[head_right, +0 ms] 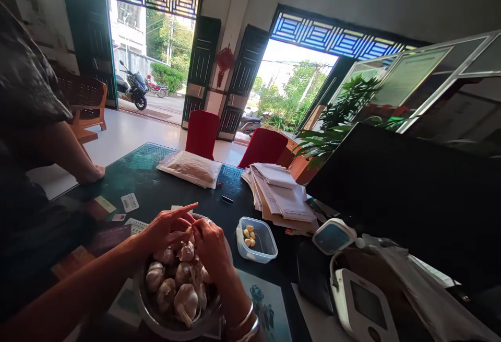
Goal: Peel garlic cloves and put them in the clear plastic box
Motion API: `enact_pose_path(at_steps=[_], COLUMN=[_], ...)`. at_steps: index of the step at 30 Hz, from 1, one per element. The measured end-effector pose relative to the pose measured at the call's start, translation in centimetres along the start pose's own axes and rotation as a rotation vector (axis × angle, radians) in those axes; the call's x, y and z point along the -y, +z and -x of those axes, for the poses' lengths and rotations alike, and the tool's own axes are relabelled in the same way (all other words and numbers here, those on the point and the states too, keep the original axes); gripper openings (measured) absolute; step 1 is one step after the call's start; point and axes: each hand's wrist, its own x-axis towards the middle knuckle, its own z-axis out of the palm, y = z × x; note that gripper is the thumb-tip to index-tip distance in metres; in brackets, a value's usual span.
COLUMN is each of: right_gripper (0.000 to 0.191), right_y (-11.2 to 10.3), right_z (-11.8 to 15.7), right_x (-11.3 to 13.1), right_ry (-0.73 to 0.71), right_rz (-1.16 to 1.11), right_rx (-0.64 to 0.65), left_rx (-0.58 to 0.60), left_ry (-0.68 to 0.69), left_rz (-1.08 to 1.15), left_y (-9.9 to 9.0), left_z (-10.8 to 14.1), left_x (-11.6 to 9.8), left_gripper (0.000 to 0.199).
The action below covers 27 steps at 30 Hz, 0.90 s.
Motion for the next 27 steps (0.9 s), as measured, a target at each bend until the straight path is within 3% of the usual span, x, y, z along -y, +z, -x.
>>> enact_pose_path(at_steps=[7, 12, 27], right_gripper=[0.013, 0.017, 0.017], right_y=[-0.33, -0.48, -0.38], right_z=[0.06, 0.05, 0.02], right_x=[0.59, 0.81, 0.61], right_ry=[0.011, -0.008, 0.006], right_rz=[-0.032, -0.053, -0.033], right_rx=[0.005, -0.023, 0.054], left_rx=[-0.029, -0.096, -0.054], left_ry=[-0.05, -0.136, -0.168], left_rz=[0.058, -0.06, 0.078], left_y=[0.04, -0.13, -0.15], left_z=[-0.17, -0.28, 0.09], left_x=[0.19, -0.02, -0.13], left_gripper=[0.071, 0.071, 0.071])
